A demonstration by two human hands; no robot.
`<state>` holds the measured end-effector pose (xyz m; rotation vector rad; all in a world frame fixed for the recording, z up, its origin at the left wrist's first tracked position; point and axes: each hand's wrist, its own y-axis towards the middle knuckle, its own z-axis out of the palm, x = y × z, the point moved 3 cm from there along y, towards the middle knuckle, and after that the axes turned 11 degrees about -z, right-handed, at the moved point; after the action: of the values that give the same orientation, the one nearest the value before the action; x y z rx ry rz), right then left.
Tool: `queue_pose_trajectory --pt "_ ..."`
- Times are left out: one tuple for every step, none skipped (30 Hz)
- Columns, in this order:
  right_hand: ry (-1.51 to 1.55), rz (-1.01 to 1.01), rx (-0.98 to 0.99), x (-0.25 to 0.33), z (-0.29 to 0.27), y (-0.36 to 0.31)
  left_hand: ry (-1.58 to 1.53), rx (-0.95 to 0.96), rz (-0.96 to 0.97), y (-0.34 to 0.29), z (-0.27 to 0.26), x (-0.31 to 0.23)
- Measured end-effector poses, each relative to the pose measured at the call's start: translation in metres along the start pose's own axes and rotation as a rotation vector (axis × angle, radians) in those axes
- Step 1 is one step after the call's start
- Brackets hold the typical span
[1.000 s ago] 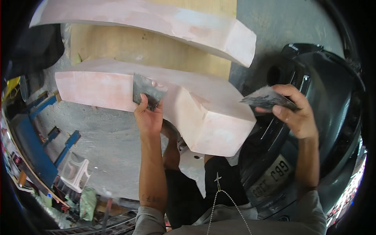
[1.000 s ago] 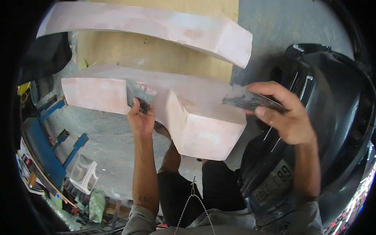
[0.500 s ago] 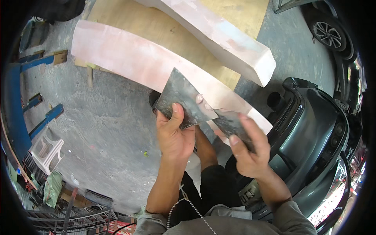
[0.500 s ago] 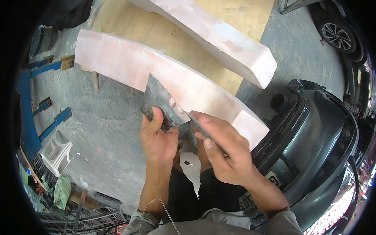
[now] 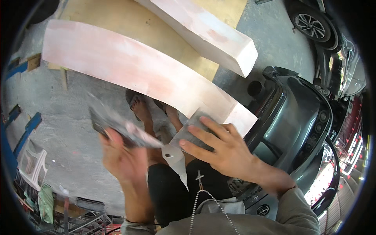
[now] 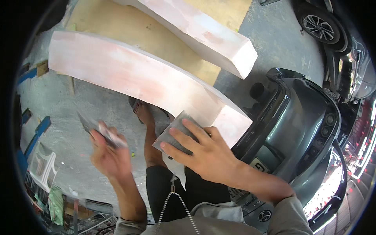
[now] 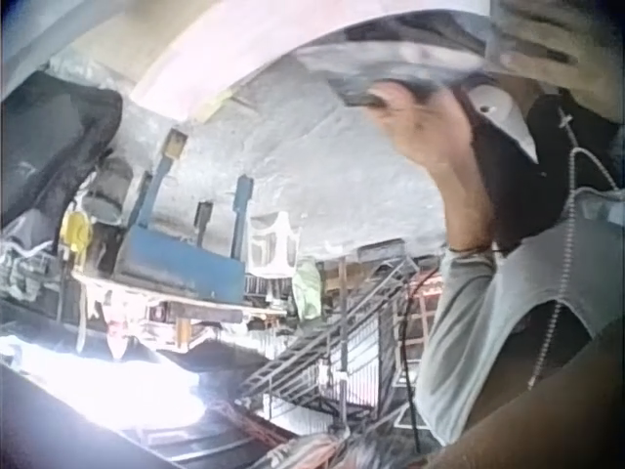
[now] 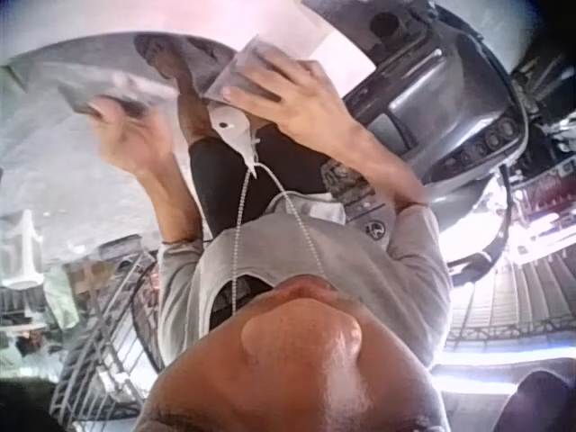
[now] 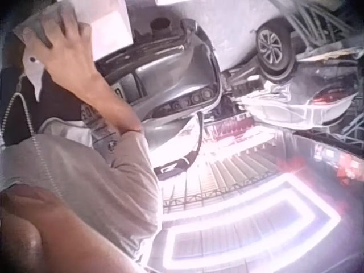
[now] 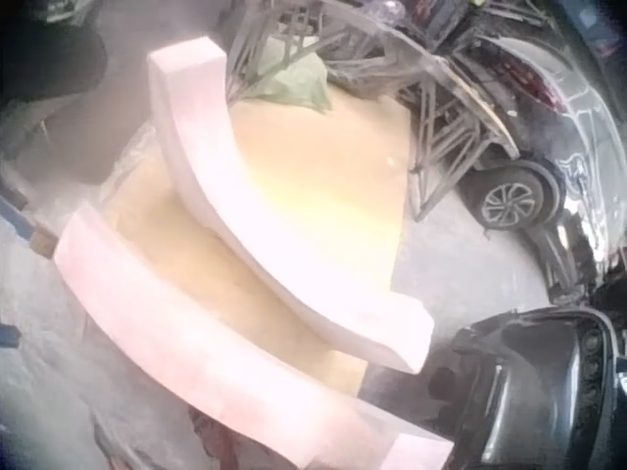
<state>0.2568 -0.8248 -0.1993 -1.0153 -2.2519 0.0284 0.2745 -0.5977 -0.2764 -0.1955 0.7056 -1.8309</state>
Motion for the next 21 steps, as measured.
queue_pose_trajectory --pt "-0.096 -0.012 0.053 -0.001 -0.014 0.000 0.098 -0.016 0.039 0.017 -0.008 -0.005" --pt "-0.187 -0.022 0.105 -0.001 -0.025 0.002 0.200 -0.032 0.071 0.033 -0.013 -0.007" --pt "-0.270 -0.060 0.112 -0.009 -0.025 0.009 0.279 -0.134 0.070 0.050 -0.026 -0.006" --pt "-0.274 -0.053 0.132 -0.023 -0.022 0.015 0.343 -0.225 0.066 0.071 -0.038 0.001" --pt "-0.389 -0.091 0.178 -0.037 -0.017 0.023 0.327 -0.225 0.060 0.088 -0.043 0.009" --pt "-0.501 -0.139 0.216 -0.047 -0.013 0.030 0.350 -0.243 0.045 0.100 -0.045 0.012" --pt "-0.503 -0.145 0.224 -0.058 -0.009 0.036 0.374 -0.261 0.031 0.109 -0.048 0.015" --pt "-0.578 -0.177 0.288 -0.069 -0.002 0.040 0.363 -0.268 0.032 0.118 -0.052 0.019" --pt "-0.652 -0.211 0.346 -0.073 0.003 0.044 0.378 -0.254 0.007 0.124 -0.054 0.021" --pt "-0.653 -0.220 0.351 -0.072 0.005 0.049 0.395 -0.241 -0.016 0.128 -0.056 0.022" --pt "-0.667 -0.241 0.399 -0.072 0.008 0.052 0.394 -0.227 -0.004 0.133 -0.058 0.025" --pt "-0.680 -0.261 0.446 -0.073 0.011 0.055 0.385 -0.228 -0.001 0.136 -0.061 0.026" --pt "-0.685 -0.267 0.451 -0.075 0.014 0.058 0.380 -0.204 -0.023 0.137 -0.065 0.026" --pt "-0.637 -0.249 0.465 -0.077 0.017 0.058 0.375 -0.180 -0.049 0.138 -0.063 0.026" --pt "-0.589 -0.231 0.477 -0.078 0.021 0.058 0.368 -0.181 -0.049 0.137 -0.061 0.027" --pt "-0.592 -0.232 0.482 -0.079 0.022 0.055 0.368 -0.217 -0.059 0.137 -0.059 0.028" --pt "-0.590 -0.230 0.484 -0.080 0.023 0.053 0.370 -0.253 -0.066 0.136 -0.056 0.028" --pt "-0.588 -0.228 0.485 -0.079 0.022 0.052 0.366 -0.253 -0.064 0.136 -0.055 0.029" --pt "-0.591 -0.229 0.487 -0.076 0.021 0.052 0.359 -0.263 -0.055 0.137 -0.055 0.030" --pt "-0.597 -0.193 0.583 -0.072 0.020 0.054 0.355 -0.274 -0.042 0.138 -0.056 0.029" --pt "-0.602 -0.154 0.679 -0.068 0.020 0.053 0.355 -0.275 -0.039 0.138 -0.058 0.028"
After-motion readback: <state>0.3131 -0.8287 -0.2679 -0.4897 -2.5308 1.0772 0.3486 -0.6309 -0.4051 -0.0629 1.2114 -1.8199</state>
